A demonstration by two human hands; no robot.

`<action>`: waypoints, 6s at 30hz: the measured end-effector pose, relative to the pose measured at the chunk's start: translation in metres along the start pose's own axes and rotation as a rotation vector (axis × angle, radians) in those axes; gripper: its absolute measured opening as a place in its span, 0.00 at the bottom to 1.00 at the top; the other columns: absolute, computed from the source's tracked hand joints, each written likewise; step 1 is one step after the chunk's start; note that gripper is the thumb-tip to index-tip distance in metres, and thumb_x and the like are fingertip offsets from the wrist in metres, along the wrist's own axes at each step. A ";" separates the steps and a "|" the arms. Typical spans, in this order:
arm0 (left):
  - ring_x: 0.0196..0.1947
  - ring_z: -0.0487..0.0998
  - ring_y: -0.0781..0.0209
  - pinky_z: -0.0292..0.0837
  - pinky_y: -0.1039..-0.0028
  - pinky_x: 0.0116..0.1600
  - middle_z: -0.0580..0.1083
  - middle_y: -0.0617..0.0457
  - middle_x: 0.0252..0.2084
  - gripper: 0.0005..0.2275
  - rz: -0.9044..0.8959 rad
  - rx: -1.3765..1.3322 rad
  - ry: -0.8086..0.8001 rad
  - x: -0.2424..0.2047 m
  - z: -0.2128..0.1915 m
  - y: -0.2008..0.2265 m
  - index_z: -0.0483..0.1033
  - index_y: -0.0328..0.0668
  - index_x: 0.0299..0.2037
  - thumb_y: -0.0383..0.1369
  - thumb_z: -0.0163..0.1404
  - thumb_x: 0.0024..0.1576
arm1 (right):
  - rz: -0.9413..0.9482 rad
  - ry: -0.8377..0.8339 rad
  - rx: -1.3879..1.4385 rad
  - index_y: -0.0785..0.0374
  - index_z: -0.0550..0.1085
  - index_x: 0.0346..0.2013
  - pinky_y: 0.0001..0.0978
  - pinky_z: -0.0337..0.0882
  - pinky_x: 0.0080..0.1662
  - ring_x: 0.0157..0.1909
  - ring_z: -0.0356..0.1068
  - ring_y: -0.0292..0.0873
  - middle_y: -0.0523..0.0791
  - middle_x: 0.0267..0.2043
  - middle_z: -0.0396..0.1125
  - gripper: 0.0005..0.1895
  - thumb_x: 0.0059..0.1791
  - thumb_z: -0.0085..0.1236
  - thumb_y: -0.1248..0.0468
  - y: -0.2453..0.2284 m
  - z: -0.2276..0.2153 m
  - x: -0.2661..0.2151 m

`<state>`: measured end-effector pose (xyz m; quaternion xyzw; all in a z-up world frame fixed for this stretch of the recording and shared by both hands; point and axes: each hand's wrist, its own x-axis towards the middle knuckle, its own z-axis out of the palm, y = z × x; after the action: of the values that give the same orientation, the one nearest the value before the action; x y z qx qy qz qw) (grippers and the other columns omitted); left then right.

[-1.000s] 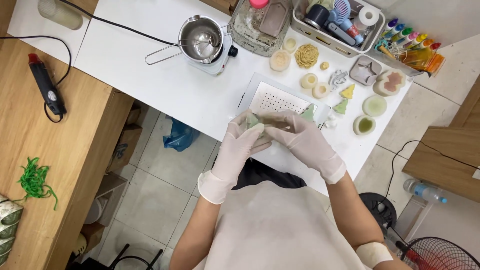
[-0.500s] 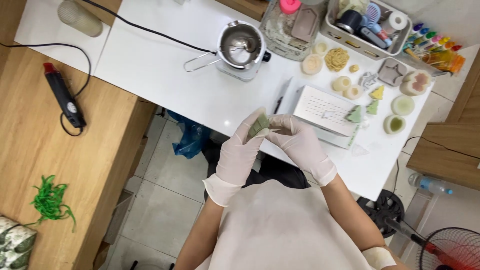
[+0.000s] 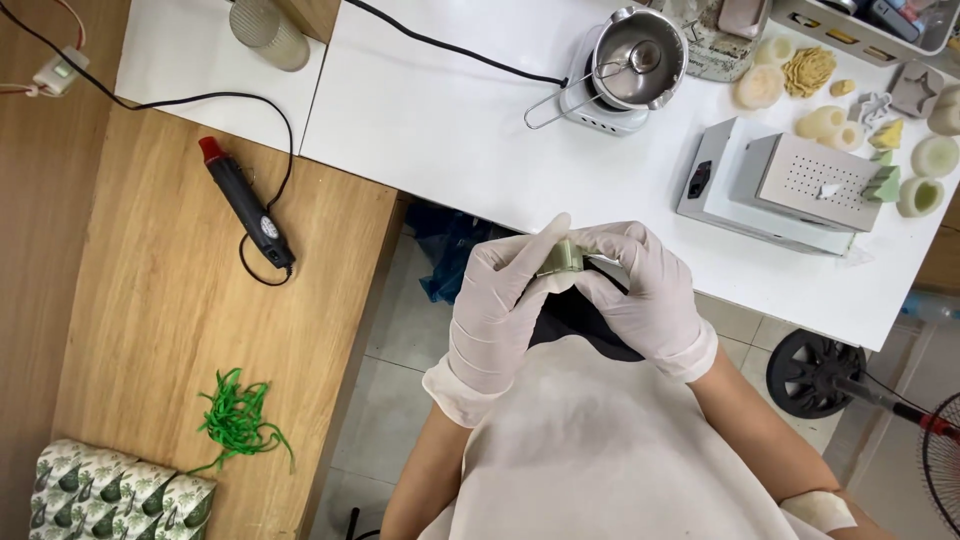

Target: The person removes wax pieces from a scale, uses a heat gun on a plastic component, wipes a clear container with a cloth, and places the wax pieces into the container.

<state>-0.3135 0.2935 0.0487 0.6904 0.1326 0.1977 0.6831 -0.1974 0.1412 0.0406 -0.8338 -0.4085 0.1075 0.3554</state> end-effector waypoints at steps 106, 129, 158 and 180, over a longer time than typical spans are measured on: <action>0.52 0.80 0.51 0.80 0.68 0.52 0.75 0.43 0.60 0.19 -0.442 -1.771 0.113 0.058 -0.078 -0.057 0.63 0.43 0.73 0.38 0.41 0.74 | 1.175 -0.457 2.027 0.69 0.63 0.67 0.33 0.77 0.47 0.43 0.74 0.45 0.54 0.47 0.69 0.23 0.62 0.33 0.59 0.187 0.153 0.069; 0.74 0.59 0.54 0.54 0.64 0.72 0.63 0.53 0.72 0.23 -0.708 -1.492 0.140 0.043 0.015 -0.029 0.61 0.48 0.72 0.45 0.36 0.68 | 0.689 0.001 -0.128 0.63 0.78 0.44 0.48 0.70 0.48 0.46 0.72 0.59 0.56 0.43 0.74 0.20 0.56 0.47 0.51 0.245 0.147 0.056; 0.59 0.71 0.63 0.67 0.73 0.61 0.71 0.49 0.60 0.30 -0.772 -0.685 -0.291 -0.011 0.107 -0.023 0.62 0.36 0.71 0.45 0.50 0.62 | 0.348 0.300 0.433 0.60 0.73 0.63 0.33 0.68 0.62 0.60 0.67 0.39 0.42 0.59 0.70 0.38 0.38 0.74 0.69 0.003 -0.041 -0.074; 0.63 0.73 0.51 0.62 0.65 0.69 0.72 0.39 0.62 0.29 -0.826 -0.842 -0.449 0.060 0.390 -0.054 0.59 0.33 0.70 0.46 0.45 0.66 | 0.305 -0.001 0.467 0.60 0.70 0.66 0.30 0.68 0.61 0.67 0.61 0.38 0.45 0.64 0.66 0.47 0.33 0.77 0.76 0.265 -0.249 -0.122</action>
<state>-0.0782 -0.0247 0.0045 0.2789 0.1525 -0.1966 0.9275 0.0015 -0.1861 0.0270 -0.7812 -0.2427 0.2513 0.5173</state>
